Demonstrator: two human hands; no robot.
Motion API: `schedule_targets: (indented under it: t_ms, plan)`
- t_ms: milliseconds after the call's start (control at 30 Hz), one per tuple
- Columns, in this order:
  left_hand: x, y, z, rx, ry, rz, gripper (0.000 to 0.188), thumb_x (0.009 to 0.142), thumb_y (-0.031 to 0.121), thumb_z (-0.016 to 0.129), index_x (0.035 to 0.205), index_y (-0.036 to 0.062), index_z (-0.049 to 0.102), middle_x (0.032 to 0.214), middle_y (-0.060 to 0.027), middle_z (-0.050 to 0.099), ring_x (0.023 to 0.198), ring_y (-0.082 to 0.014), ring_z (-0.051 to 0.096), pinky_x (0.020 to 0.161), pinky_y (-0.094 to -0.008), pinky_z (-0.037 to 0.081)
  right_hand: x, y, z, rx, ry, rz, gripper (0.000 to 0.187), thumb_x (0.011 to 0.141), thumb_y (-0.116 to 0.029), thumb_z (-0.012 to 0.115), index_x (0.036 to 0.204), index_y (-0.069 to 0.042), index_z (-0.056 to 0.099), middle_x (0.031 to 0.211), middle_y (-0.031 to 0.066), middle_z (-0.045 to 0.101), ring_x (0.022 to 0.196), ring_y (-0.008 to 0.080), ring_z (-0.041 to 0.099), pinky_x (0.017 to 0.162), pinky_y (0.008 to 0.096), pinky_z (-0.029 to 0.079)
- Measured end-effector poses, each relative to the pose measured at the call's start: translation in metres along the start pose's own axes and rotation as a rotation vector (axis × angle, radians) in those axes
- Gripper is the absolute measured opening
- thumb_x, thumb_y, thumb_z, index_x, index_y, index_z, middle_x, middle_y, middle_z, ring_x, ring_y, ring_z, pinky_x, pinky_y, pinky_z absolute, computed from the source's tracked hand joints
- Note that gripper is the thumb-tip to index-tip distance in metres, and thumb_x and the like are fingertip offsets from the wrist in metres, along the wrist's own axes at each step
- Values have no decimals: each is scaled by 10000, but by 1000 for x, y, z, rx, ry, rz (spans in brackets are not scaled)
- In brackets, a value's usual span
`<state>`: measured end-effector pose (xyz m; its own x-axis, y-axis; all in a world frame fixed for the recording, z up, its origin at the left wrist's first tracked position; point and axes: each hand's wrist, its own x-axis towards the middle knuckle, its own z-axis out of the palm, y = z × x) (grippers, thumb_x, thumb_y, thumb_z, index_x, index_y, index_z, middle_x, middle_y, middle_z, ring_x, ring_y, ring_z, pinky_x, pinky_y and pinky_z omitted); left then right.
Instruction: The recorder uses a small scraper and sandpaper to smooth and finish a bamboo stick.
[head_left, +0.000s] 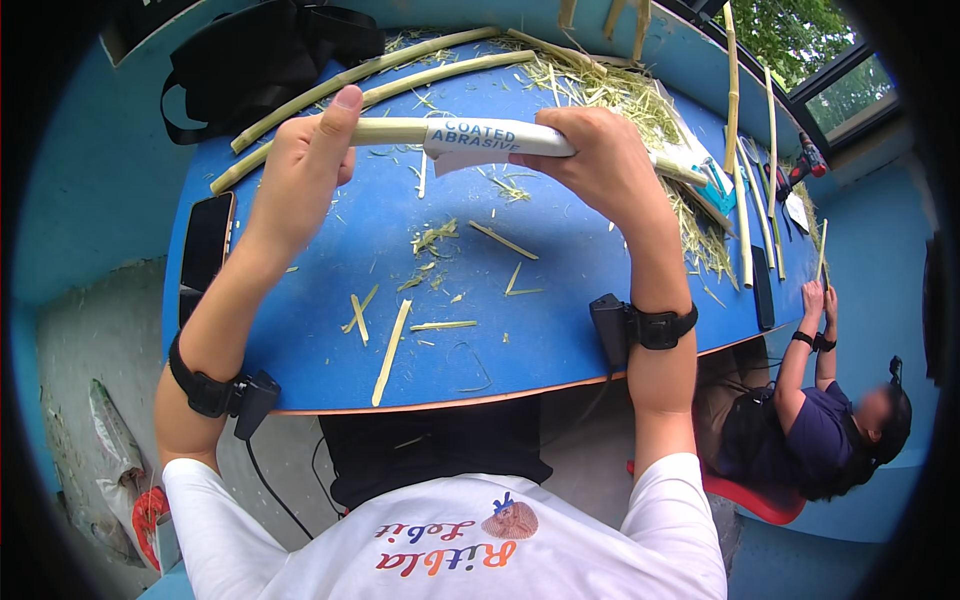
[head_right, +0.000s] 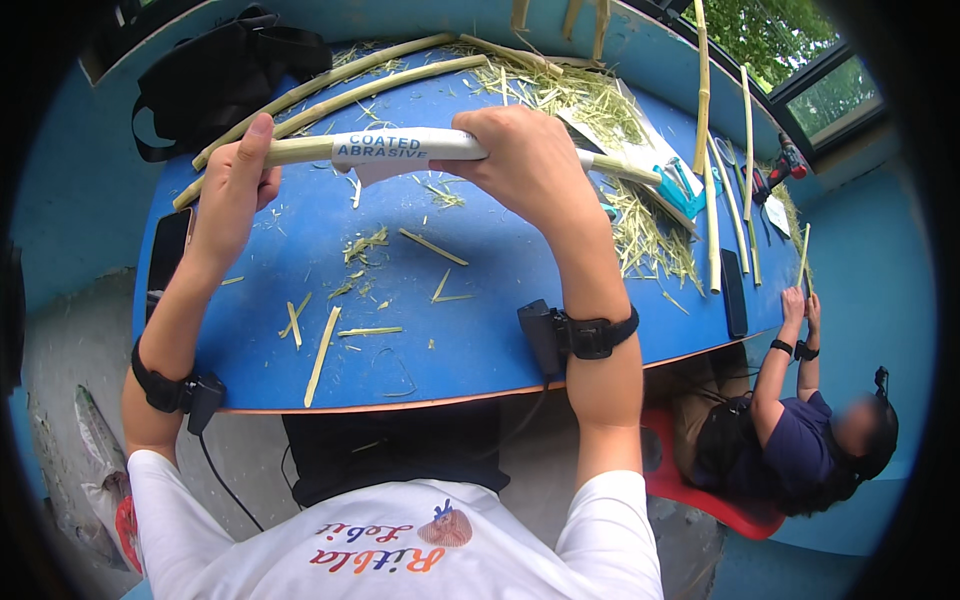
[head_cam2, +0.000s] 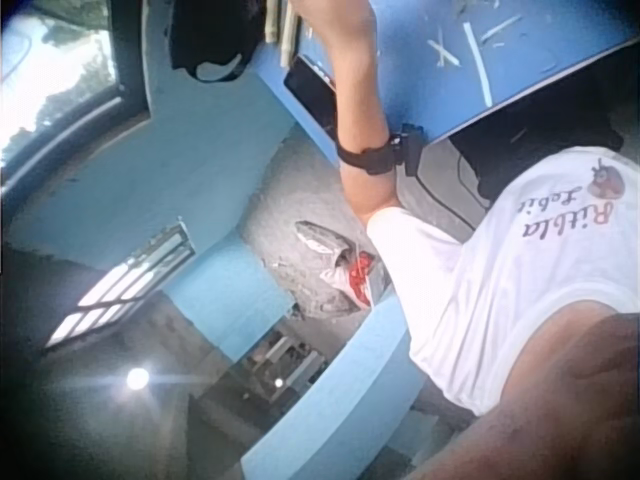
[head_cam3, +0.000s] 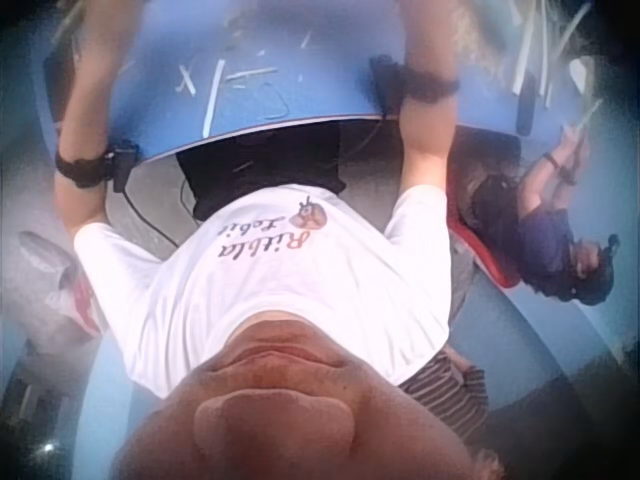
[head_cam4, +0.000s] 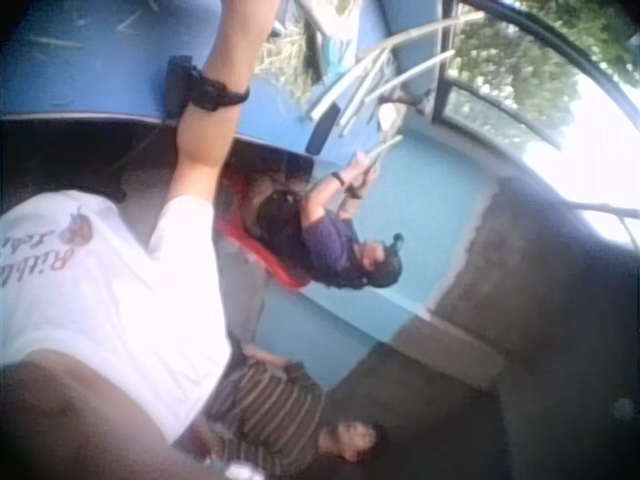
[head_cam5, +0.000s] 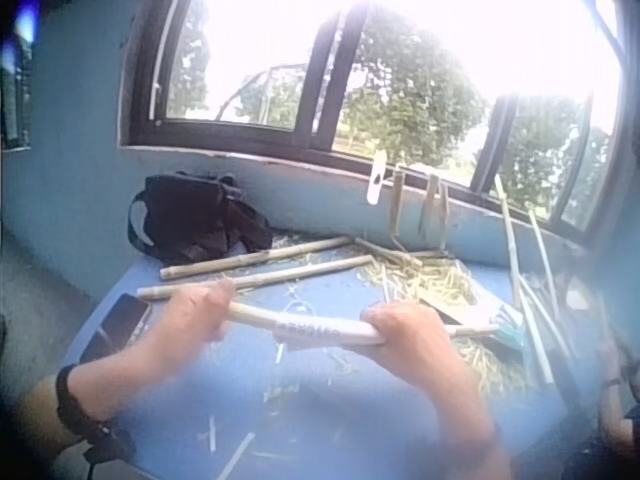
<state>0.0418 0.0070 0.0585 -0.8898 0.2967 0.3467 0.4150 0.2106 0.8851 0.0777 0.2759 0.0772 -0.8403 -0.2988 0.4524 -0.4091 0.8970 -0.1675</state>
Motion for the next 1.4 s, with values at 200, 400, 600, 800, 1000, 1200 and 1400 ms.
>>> schedule_targets:
  t_ms: [200, 400, 600, 800, 1000, 1200, 1400]
  plan:
    - [-1, -2, 0, 59, -93, 113, 590, 959, 588, 376, 628, 103, 432, 558, 39, 365, 514, -53, 313, 457, -236, 245, -1, 3, 2, 60, -71, 20, 266, 741, -270, 765, 805, -36, 655, 676, 131, 593, 645, 304, 574, 590, 376, 443]
    - [-7, -2, 11, 249, -148, 324, 520, 963, 533, 419, 775, 53, 490, 576, -19, 430, 520, -106, 401, 473, -269, 296, -2, -4, 7, 122, -99, -48, 251, 739, -262, 764, 816, -44, 665, 675, 136, 601, 648, 316, 584, 597, 385, 447]
    - [-9, 2, 8, 303, -143, 337, 515, 960, 515, 445, 756, 49, 523, 545, -29, 440, 491, -122, 410, 470, -274, 287, 0, -7, 6, 182, -154, -19, 244, 734, -254, 764, 835, -52, 671, 684, 139, 616, 665, 325, 596, 603, 390, 451]
    - [-1, -4, -8, -57, 92, 73, 521, 964, 488, 458, 620, 98, 478, 511, 41, 376, 473, -65, 342, 458, -247, 249, -1, 3, 4, 138, -95, 47, 261, 745, -270, 762, 862, -52, 677, 708, 132, 630, 670, 307, 608, 615, 382, 460]
    - [19, -3, -38, -494, 654, -56, 371, 919, 431, 506, 704, 133, 456, 497, 40, 312, 456, -67, 298, 463, -233, 238, -5, 30, -8, 49, -32, 248, 303, 753, -350, 751, 883, -82, 696, 751, 126, 649, 734, 299, 627, 672, 390, 484]
    - [19, -4, -30, -438, 646, -29, 389, 940, 435, 458, 692, 139, 414, 533, 41, 310, 468, -64, 291, 477, -239, 260, -6, 36, -5, 47, -74, 256, 311, 756, -329, 753, 916, -67, 701, 781, 130, 666, 722, 272, 637, 690, 361, 488]
    - [-8, -8, 2, -130, 139, 75, 459, 995, 512, 333, 758, 131, 424, 571, 62, 343, 515, -30, 314, 479, -190, 256, -6, 2, 5, 169, -127, 42, 278, 754, -308, 750, 860, -61, 677, 725, 136, 636, 709, 311, 613, 655, 387, 470]
